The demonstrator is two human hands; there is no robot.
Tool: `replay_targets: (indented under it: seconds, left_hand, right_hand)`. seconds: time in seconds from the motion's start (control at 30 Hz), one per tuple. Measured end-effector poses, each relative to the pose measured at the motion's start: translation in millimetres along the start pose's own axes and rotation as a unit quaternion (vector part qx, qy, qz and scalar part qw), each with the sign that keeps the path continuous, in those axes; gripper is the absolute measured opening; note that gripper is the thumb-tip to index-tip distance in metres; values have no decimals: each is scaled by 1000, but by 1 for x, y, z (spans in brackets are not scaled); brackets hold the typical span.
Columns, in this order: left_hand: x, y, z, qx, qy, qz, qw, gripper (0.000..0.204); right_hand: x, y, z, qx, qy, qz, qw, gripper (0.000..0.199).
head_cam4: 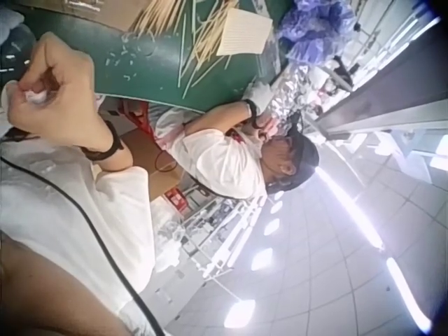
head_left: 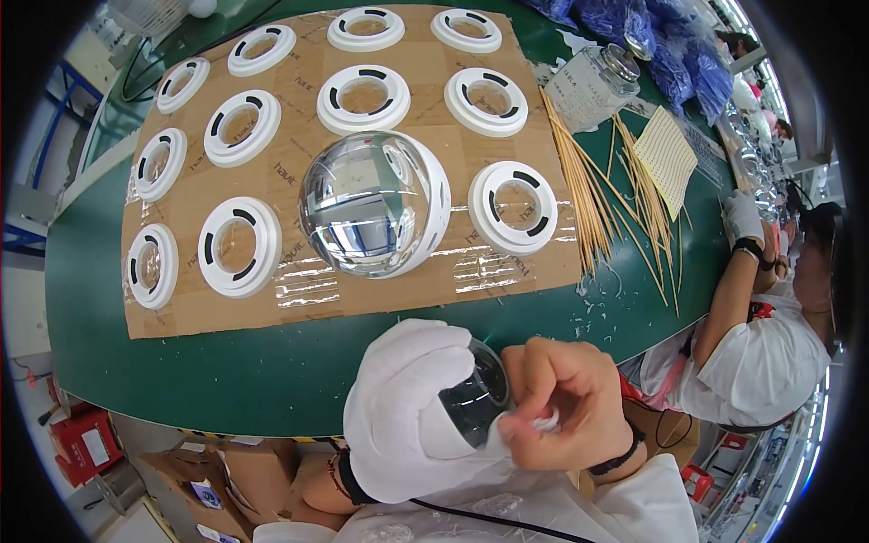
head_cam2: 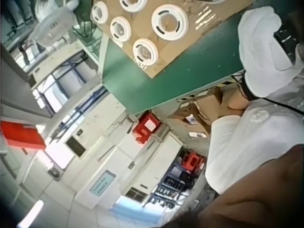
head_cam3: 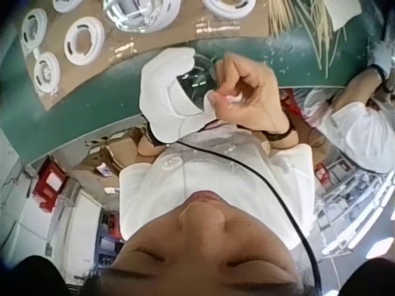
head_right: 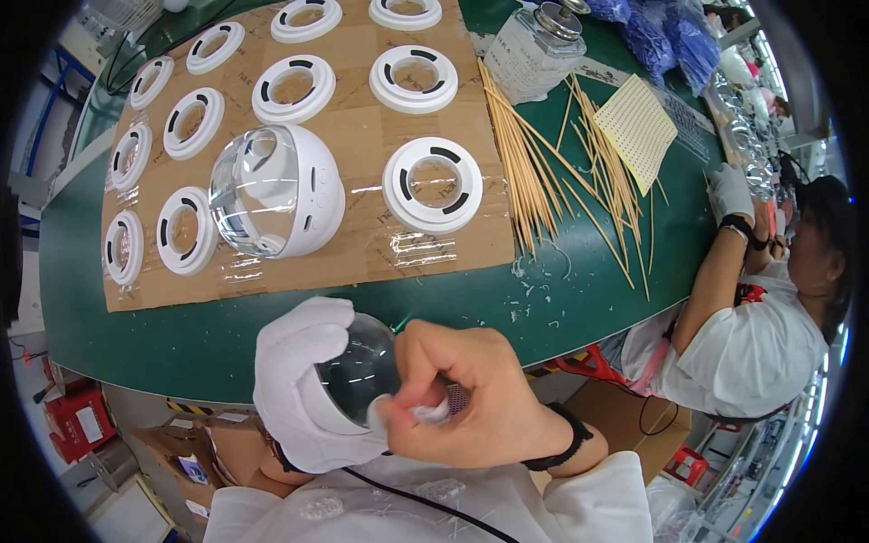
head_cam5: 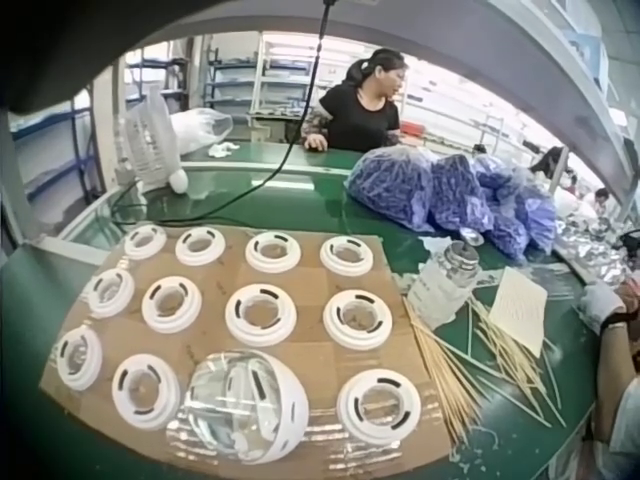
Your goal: Assemble dome camera components by applying adhesive and fitting parts together at a manual assembly station.
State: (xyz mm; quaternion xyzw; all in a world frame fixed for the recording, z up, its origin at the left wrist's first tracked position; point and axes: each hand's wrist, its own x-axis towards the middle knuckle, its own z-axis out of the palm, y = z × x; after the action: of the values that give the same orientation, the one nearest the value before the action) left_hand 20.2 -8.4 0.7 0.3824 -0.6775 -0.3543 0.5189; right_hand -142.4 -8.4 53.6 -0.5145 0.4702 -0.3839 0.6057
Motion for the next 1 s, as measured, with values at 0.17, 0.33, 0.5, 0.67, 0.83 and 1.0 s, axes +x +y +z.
replay_targets:
  seconds: [0.17,0.33,0.5,0.67,0.83,1.0]
  left_hand:
    - [0,3,-2,44,-17,23,999,58]
    - [-1,3,-1,48,-18,26,998,59]
    - [-2,4,0,53,-10,28,998,59]
    - [-6,1,4,13,16,-1,1000,62]
    - [-4,1,4,28,3,15,999,63]
    - [-5,-1,3,19,12,23,999,62]
  right_hand:
    - [-3,-1,-5,-10,-11,24,1000,27]
    - [-5,-2,-6,41,-8,44,998,27]
    - [-6,-2,-8,37,-20,71,997,28]
    - [-5,-5,-6,40,-18,83,996,30]
    - [-5,-4,-9,49,-27,107,993,29]
    - [-5,-8,-8,3,-38,73,997,27]
